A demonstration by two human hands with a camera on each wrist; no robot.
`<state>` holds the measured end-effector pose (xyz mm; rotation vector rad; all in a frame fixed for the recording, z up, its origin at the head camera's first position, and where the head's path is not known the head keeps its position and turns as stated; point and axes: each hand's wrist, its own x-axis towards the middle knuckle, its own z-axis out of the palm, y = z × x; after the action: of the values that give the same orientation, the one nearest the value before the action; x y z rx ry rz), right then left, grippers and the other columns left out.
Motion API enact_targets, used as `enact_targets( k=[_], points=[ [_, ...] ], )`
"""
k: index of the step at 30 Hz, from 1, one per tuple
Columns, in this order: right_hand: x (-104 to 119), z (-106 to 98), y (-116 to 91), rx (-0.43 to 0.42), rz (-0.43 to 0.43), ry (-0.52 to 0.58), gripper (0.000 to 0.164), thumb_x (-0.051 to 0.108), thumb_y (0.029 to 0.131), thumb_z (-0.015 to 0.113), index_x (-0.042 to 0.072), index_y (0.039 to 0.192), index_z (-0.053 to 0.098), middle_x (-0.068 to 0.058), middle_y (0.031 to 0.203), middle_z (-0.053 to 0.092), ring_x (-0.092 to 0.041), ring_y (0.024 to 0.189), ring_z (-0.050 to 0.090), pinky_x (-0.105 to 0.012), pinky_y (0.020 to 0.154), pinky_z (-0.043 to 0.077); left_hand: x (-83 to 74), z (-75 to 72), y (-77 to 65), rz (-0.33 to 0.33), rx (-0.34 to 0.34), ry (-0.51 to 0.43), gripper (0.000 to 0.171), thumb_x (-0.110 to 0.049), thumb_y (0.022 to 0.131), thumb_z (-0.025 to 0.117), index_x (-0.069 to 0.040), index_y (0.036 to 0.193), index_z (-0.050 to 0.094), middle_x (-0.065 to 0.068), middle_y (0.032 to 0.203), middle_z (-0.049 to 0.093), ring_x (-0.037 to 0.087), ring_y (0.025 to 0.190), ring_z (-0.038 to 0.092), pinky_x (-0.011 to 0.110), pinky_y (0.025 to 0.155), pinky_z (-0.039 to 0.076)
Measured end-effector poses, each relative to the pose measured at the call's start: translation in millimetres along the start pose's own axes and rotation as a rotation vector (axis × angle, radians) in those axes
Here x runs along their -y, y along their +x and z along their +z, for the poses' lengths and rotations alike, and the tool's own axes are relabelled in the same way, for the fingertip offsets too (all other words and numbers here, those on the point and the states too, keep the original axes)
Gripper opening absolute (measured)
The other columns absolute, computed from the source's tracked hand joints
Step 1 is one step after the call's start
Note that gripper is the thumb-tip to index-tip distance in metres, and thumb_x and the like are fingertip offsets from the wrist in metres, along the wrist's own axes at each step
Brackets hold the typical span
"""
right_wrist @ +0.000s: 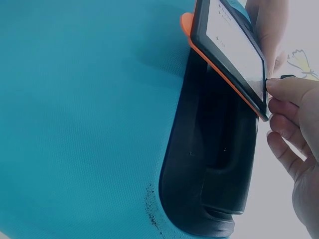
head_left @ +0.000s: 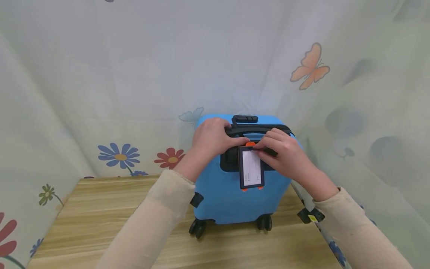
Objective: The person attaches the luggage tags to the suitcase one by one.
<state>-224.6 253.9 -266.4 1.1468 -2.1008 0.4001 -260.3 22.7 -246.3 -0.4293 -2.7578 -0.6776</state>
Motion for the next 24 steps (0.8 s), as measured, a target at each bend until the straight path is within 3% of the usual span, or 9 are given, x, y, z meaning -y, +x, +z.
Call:
enact_targets(
  k=[8,13,18,24],
  points=[
    [-1.2,1.3,3.1,0.003,-0.012,0.012,0.018,-0.005,0.084,0.087,0.007,0.092,0.075,-0.005,0.089,0.071,-0.021,0.085,0.058,-0.039,0.072,0.051,1.4,-2.3,3.6,0.021,0.013,0.012,0.057,-0.072,0.084,0.079,-0.018,0.101,0.078,-0.001,0.082,0.067,0.017,0.079,0.061,0.032,0.065,0.051],
    [-1.8,2.7,5.1,0.005,-0.018,0.017,0.019,-0.006,0.084,0.086,0.007,0.092,0.076,-0.005,0.089,0.071,-0.02,0.086,0.058,-0.038,0.072,0.05,5.3,-2.4,5.8,0.049,0.024,-0.017,0.056,-0.069,0.085,0.08,-0.017,0.106,0.08,-0.001,0.086,0.069,0.017,0.082,0.061,0.032,0.067,0.052],
    [-2.1,3.4,6.5,0.002,-0.021,0.022,0.018,-0.006,0.084,0.086,0.007,0.092,0.076,-0.005,0.088,0.071,-0.02,0.085,0.057,-0.038,0.072,0.051,9.2,-2.9,7.8,0.084,0.043,-0.029,0.06,-0.067,0.087,0.079,-0.019,0.123,0.08,0.0,0.109,0.076,0.018,0.093,0.065,0.034,0.075,0.056],
    [-2.2,4.1,7.9,0.005,-0.023,0.031,0.018,-0.005,0.083,0.086,0.007,0.092,0.076,-0.006,0.09,0.071,-0.022,0.086,0.058,-0.04,0.073,0.051,10.7,-5.5,11.5,0.12,0.1,-0.062,0.065,-0.061,0.091,0.08,-0.021,0.141,0.072,0.002,0.134,0.072,0.019,0.106,0.064,0.036,0.084,0.058]
  ],
)
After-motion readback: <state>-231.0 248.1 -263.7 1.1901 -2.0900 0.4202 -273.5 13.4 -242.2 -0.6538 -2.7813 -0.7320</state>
